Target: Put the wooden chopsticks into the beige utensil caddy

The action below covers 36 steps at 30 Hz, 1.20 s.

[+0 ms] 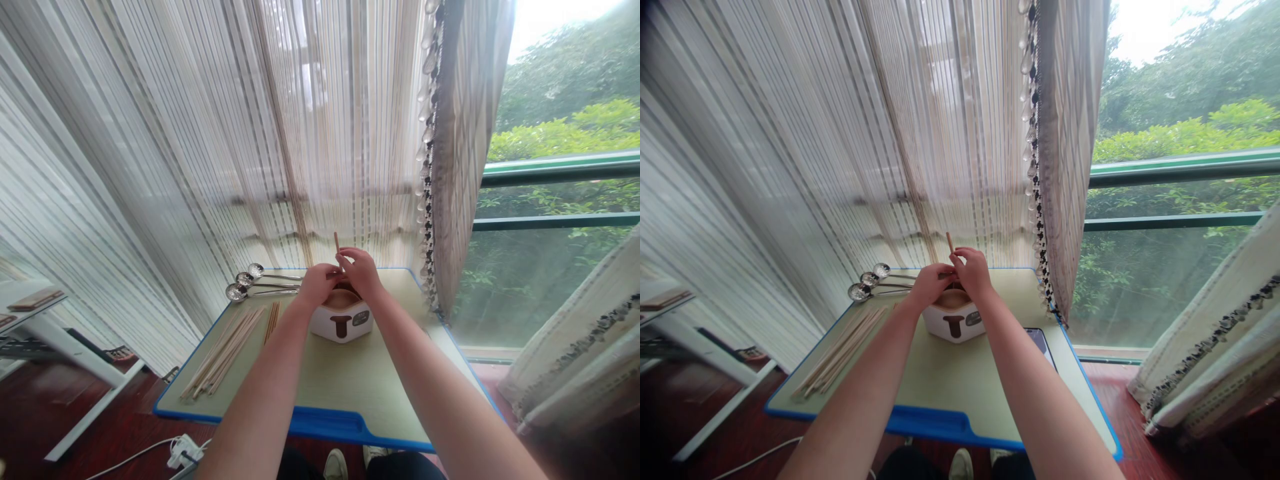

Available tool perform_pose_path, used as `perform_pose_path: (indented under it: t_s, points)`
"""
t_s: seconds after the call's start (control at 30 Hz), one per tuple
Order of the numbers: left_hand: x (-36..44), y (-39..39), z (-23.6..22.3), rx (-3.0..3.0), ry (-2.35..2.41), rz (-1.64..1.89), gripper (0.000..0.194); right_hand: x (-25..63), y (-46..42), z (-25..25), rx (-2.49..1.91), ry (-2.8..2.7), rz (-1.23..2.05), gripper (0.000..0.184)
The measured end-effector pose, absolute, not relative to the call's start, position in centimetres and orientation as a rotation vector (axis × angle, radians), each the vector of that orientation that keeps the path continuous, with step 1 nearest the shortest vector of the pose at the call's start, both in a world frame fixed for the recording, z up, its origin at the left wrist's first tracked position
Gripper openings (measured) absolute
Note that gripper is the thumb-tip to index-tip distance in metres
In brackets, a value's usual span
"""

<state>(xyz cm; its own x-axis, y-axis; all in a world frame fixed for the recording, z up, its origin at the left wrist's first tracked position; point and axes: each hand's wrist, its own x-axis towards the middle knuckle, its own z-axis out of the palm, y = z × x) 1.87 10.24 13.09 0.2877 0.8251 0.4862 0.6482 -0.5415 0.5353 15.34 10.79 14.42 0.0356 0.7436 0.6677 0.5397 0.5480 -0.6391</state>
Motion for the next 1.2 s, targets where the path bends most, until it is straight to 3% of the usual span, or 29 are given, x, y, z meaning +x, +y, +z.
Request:
perform_pose_path:
  t_s: [1.2]
  points:
    - [2.3, 10.7, 12.9, 2.277, 1.413, 1.115, 0.022, 15.4, 9.9, 15.6, -1.14, -1.744, 0.194, 0.024]
